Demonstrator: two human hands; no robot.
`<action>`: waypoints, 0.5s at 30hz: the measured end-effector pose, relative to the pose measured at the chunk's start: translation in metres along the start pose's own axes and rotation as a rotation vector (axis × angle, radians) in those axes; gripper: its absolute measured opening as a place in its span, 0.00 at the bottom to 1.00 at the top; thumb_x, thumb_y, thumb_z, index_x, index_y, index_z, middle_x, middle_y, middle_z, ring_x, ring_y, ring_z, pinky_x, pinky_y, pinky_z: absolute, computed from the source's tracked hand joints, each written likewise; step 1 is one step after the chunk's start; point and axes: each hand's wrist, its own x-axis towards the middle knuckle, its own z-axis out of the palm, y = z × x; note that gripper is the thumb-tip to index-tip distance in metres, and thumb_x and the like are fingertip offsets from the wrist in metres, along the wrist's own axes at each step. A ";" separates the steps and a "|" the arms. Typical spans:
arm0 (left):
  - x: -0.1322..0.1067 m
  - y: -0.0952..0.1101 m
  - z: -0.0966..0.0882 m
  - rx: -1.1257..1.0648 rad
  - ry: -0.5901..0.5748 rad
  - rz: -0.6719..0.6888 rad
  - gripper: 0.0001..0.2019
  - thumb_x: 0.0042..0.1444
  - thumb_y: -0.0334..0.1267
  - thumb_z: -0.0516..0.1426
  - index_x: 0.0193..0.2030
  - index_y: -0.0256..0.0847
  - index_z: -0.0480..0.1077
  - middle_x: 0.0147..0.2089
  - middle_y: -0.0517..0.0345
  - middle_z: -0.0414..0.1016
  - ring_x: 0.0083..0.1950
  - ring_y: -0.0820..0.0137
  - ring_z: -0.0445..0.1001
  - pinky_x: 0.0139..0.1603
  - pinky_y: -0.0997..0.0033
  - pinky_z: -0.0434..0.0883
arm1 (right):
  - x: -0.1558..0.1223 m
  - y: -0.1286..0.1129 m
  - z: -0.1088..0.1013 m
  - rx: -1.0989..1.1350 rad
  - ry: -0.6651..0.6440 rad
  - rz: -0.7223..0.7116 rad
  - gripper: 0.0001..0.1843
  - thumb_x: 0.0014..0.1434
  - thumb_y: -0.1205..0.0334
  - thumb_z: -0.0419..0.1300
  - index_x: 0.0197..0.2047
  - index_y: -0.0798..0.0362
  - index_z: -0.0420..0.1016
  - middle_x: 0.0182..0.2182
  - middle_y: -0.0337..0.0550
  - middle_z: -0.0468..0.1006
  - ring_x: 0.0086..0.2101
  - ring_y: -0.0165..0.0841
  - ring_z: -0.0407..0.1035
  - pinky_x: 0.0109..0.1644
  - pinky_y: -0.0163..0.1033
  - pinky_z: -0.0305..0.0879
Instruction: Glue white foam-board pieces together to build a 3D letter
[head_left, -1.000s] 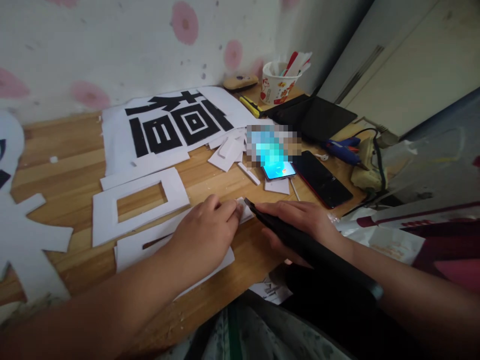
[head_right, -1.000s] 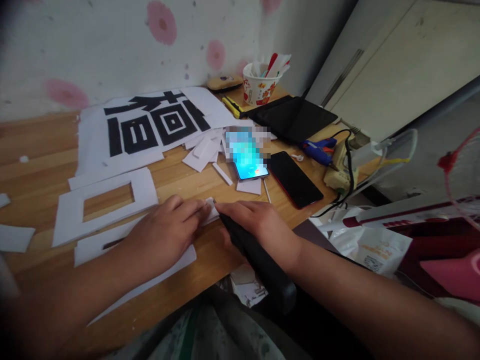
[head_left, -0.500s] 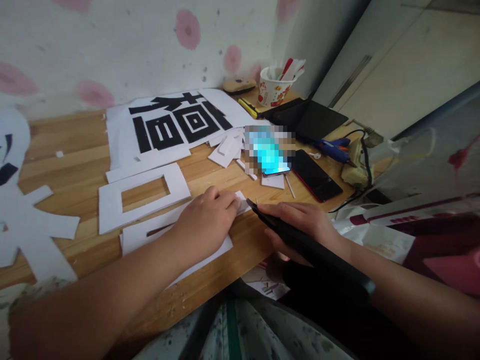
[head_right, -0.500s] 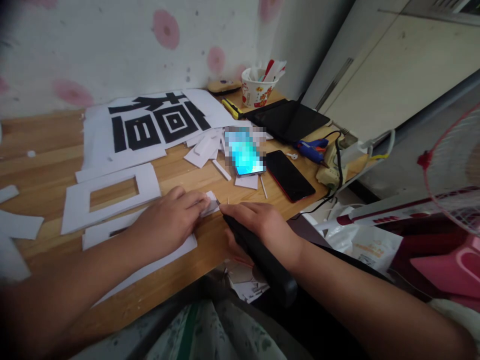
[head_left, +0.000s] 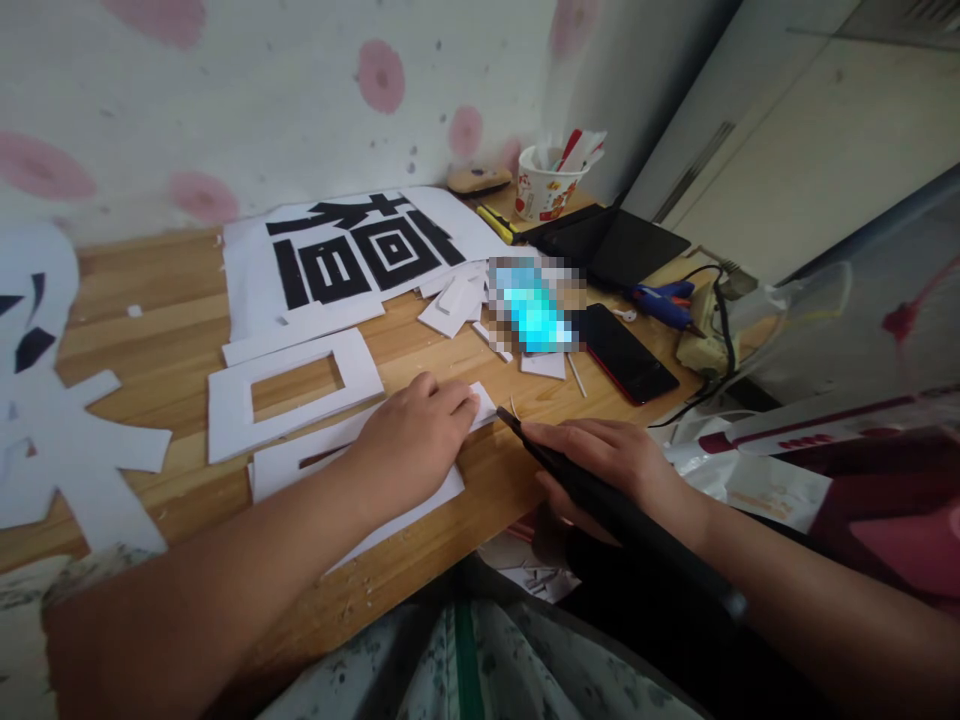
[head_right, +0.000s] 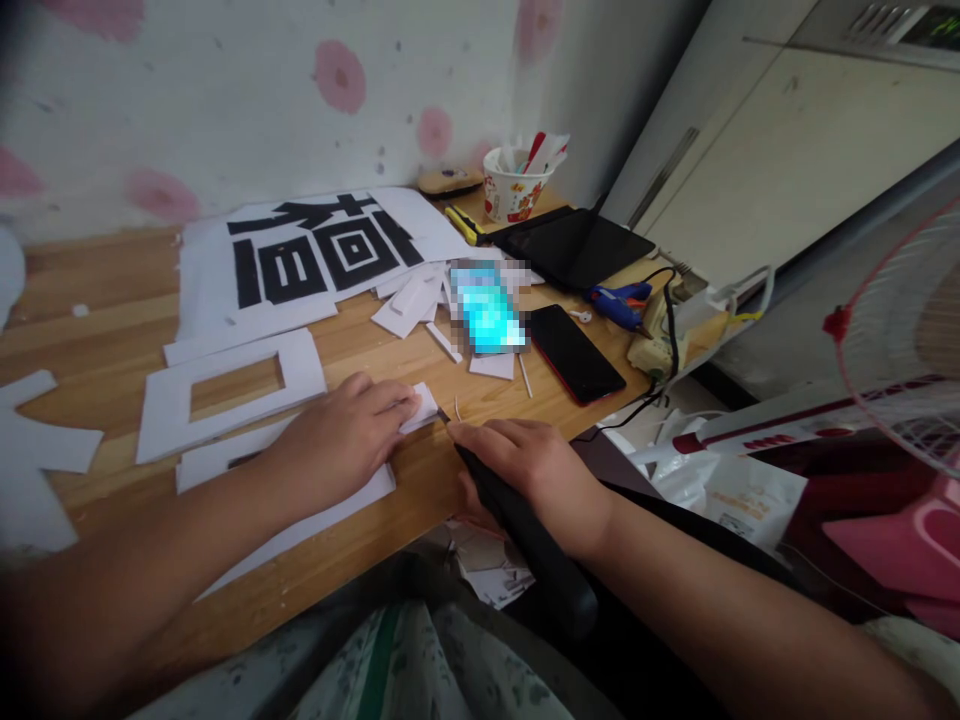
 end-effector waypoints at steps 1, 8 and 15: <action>0.000 0.000 0.000 -0.003 -0.001 -0.002 0.17 0.59 0.29 0.47 0.53 0.37 0.65 0.51 0.49 0.70 0.45 0.58 0.64 0.42 0.59 0.66 | -0.001 0.000 0.000 -0.002 -0.009 -0.006 0.18 0.56 0.65 0.55 0.51 0.55 0.66 0.30 0.46 0.77 0.28 0.33 0.72 0.31 0.36 0.67; -0.002 0.000 0.001 -0.067 0.041 -0.035 0.15 0.59 0.31 0.49 0.53 0.38 0.66 0.58 0.47 0.65 0.53 0.58 0.62 0.49 0.58 0.66 | -0.004 -0.006 -0.004 -0.064 -0.038 -0.051 0.20 0.57 0.68 0.53 0.54 0.56 0.64 0.30 0.47 0.77 0.30 0.35 0.73 0.31 0.37 0.67; -0.002 0.000 0.002 -0.087 0.051 -0.037 0.17 0.59 0.30 0.48 0.54 0.35 0.67 0.52 0.44 0.69 0.50 0.56 0.64 0.47 0.56 0.68 | -0.001 -0.004 -0.009 0.070 0.112 0.069 0.19 0.54 0.67 0.57 0.50 0.54 0.68 0.32 0.45 0.77 0.30 0.31 0.73 0.32 0.33 0.67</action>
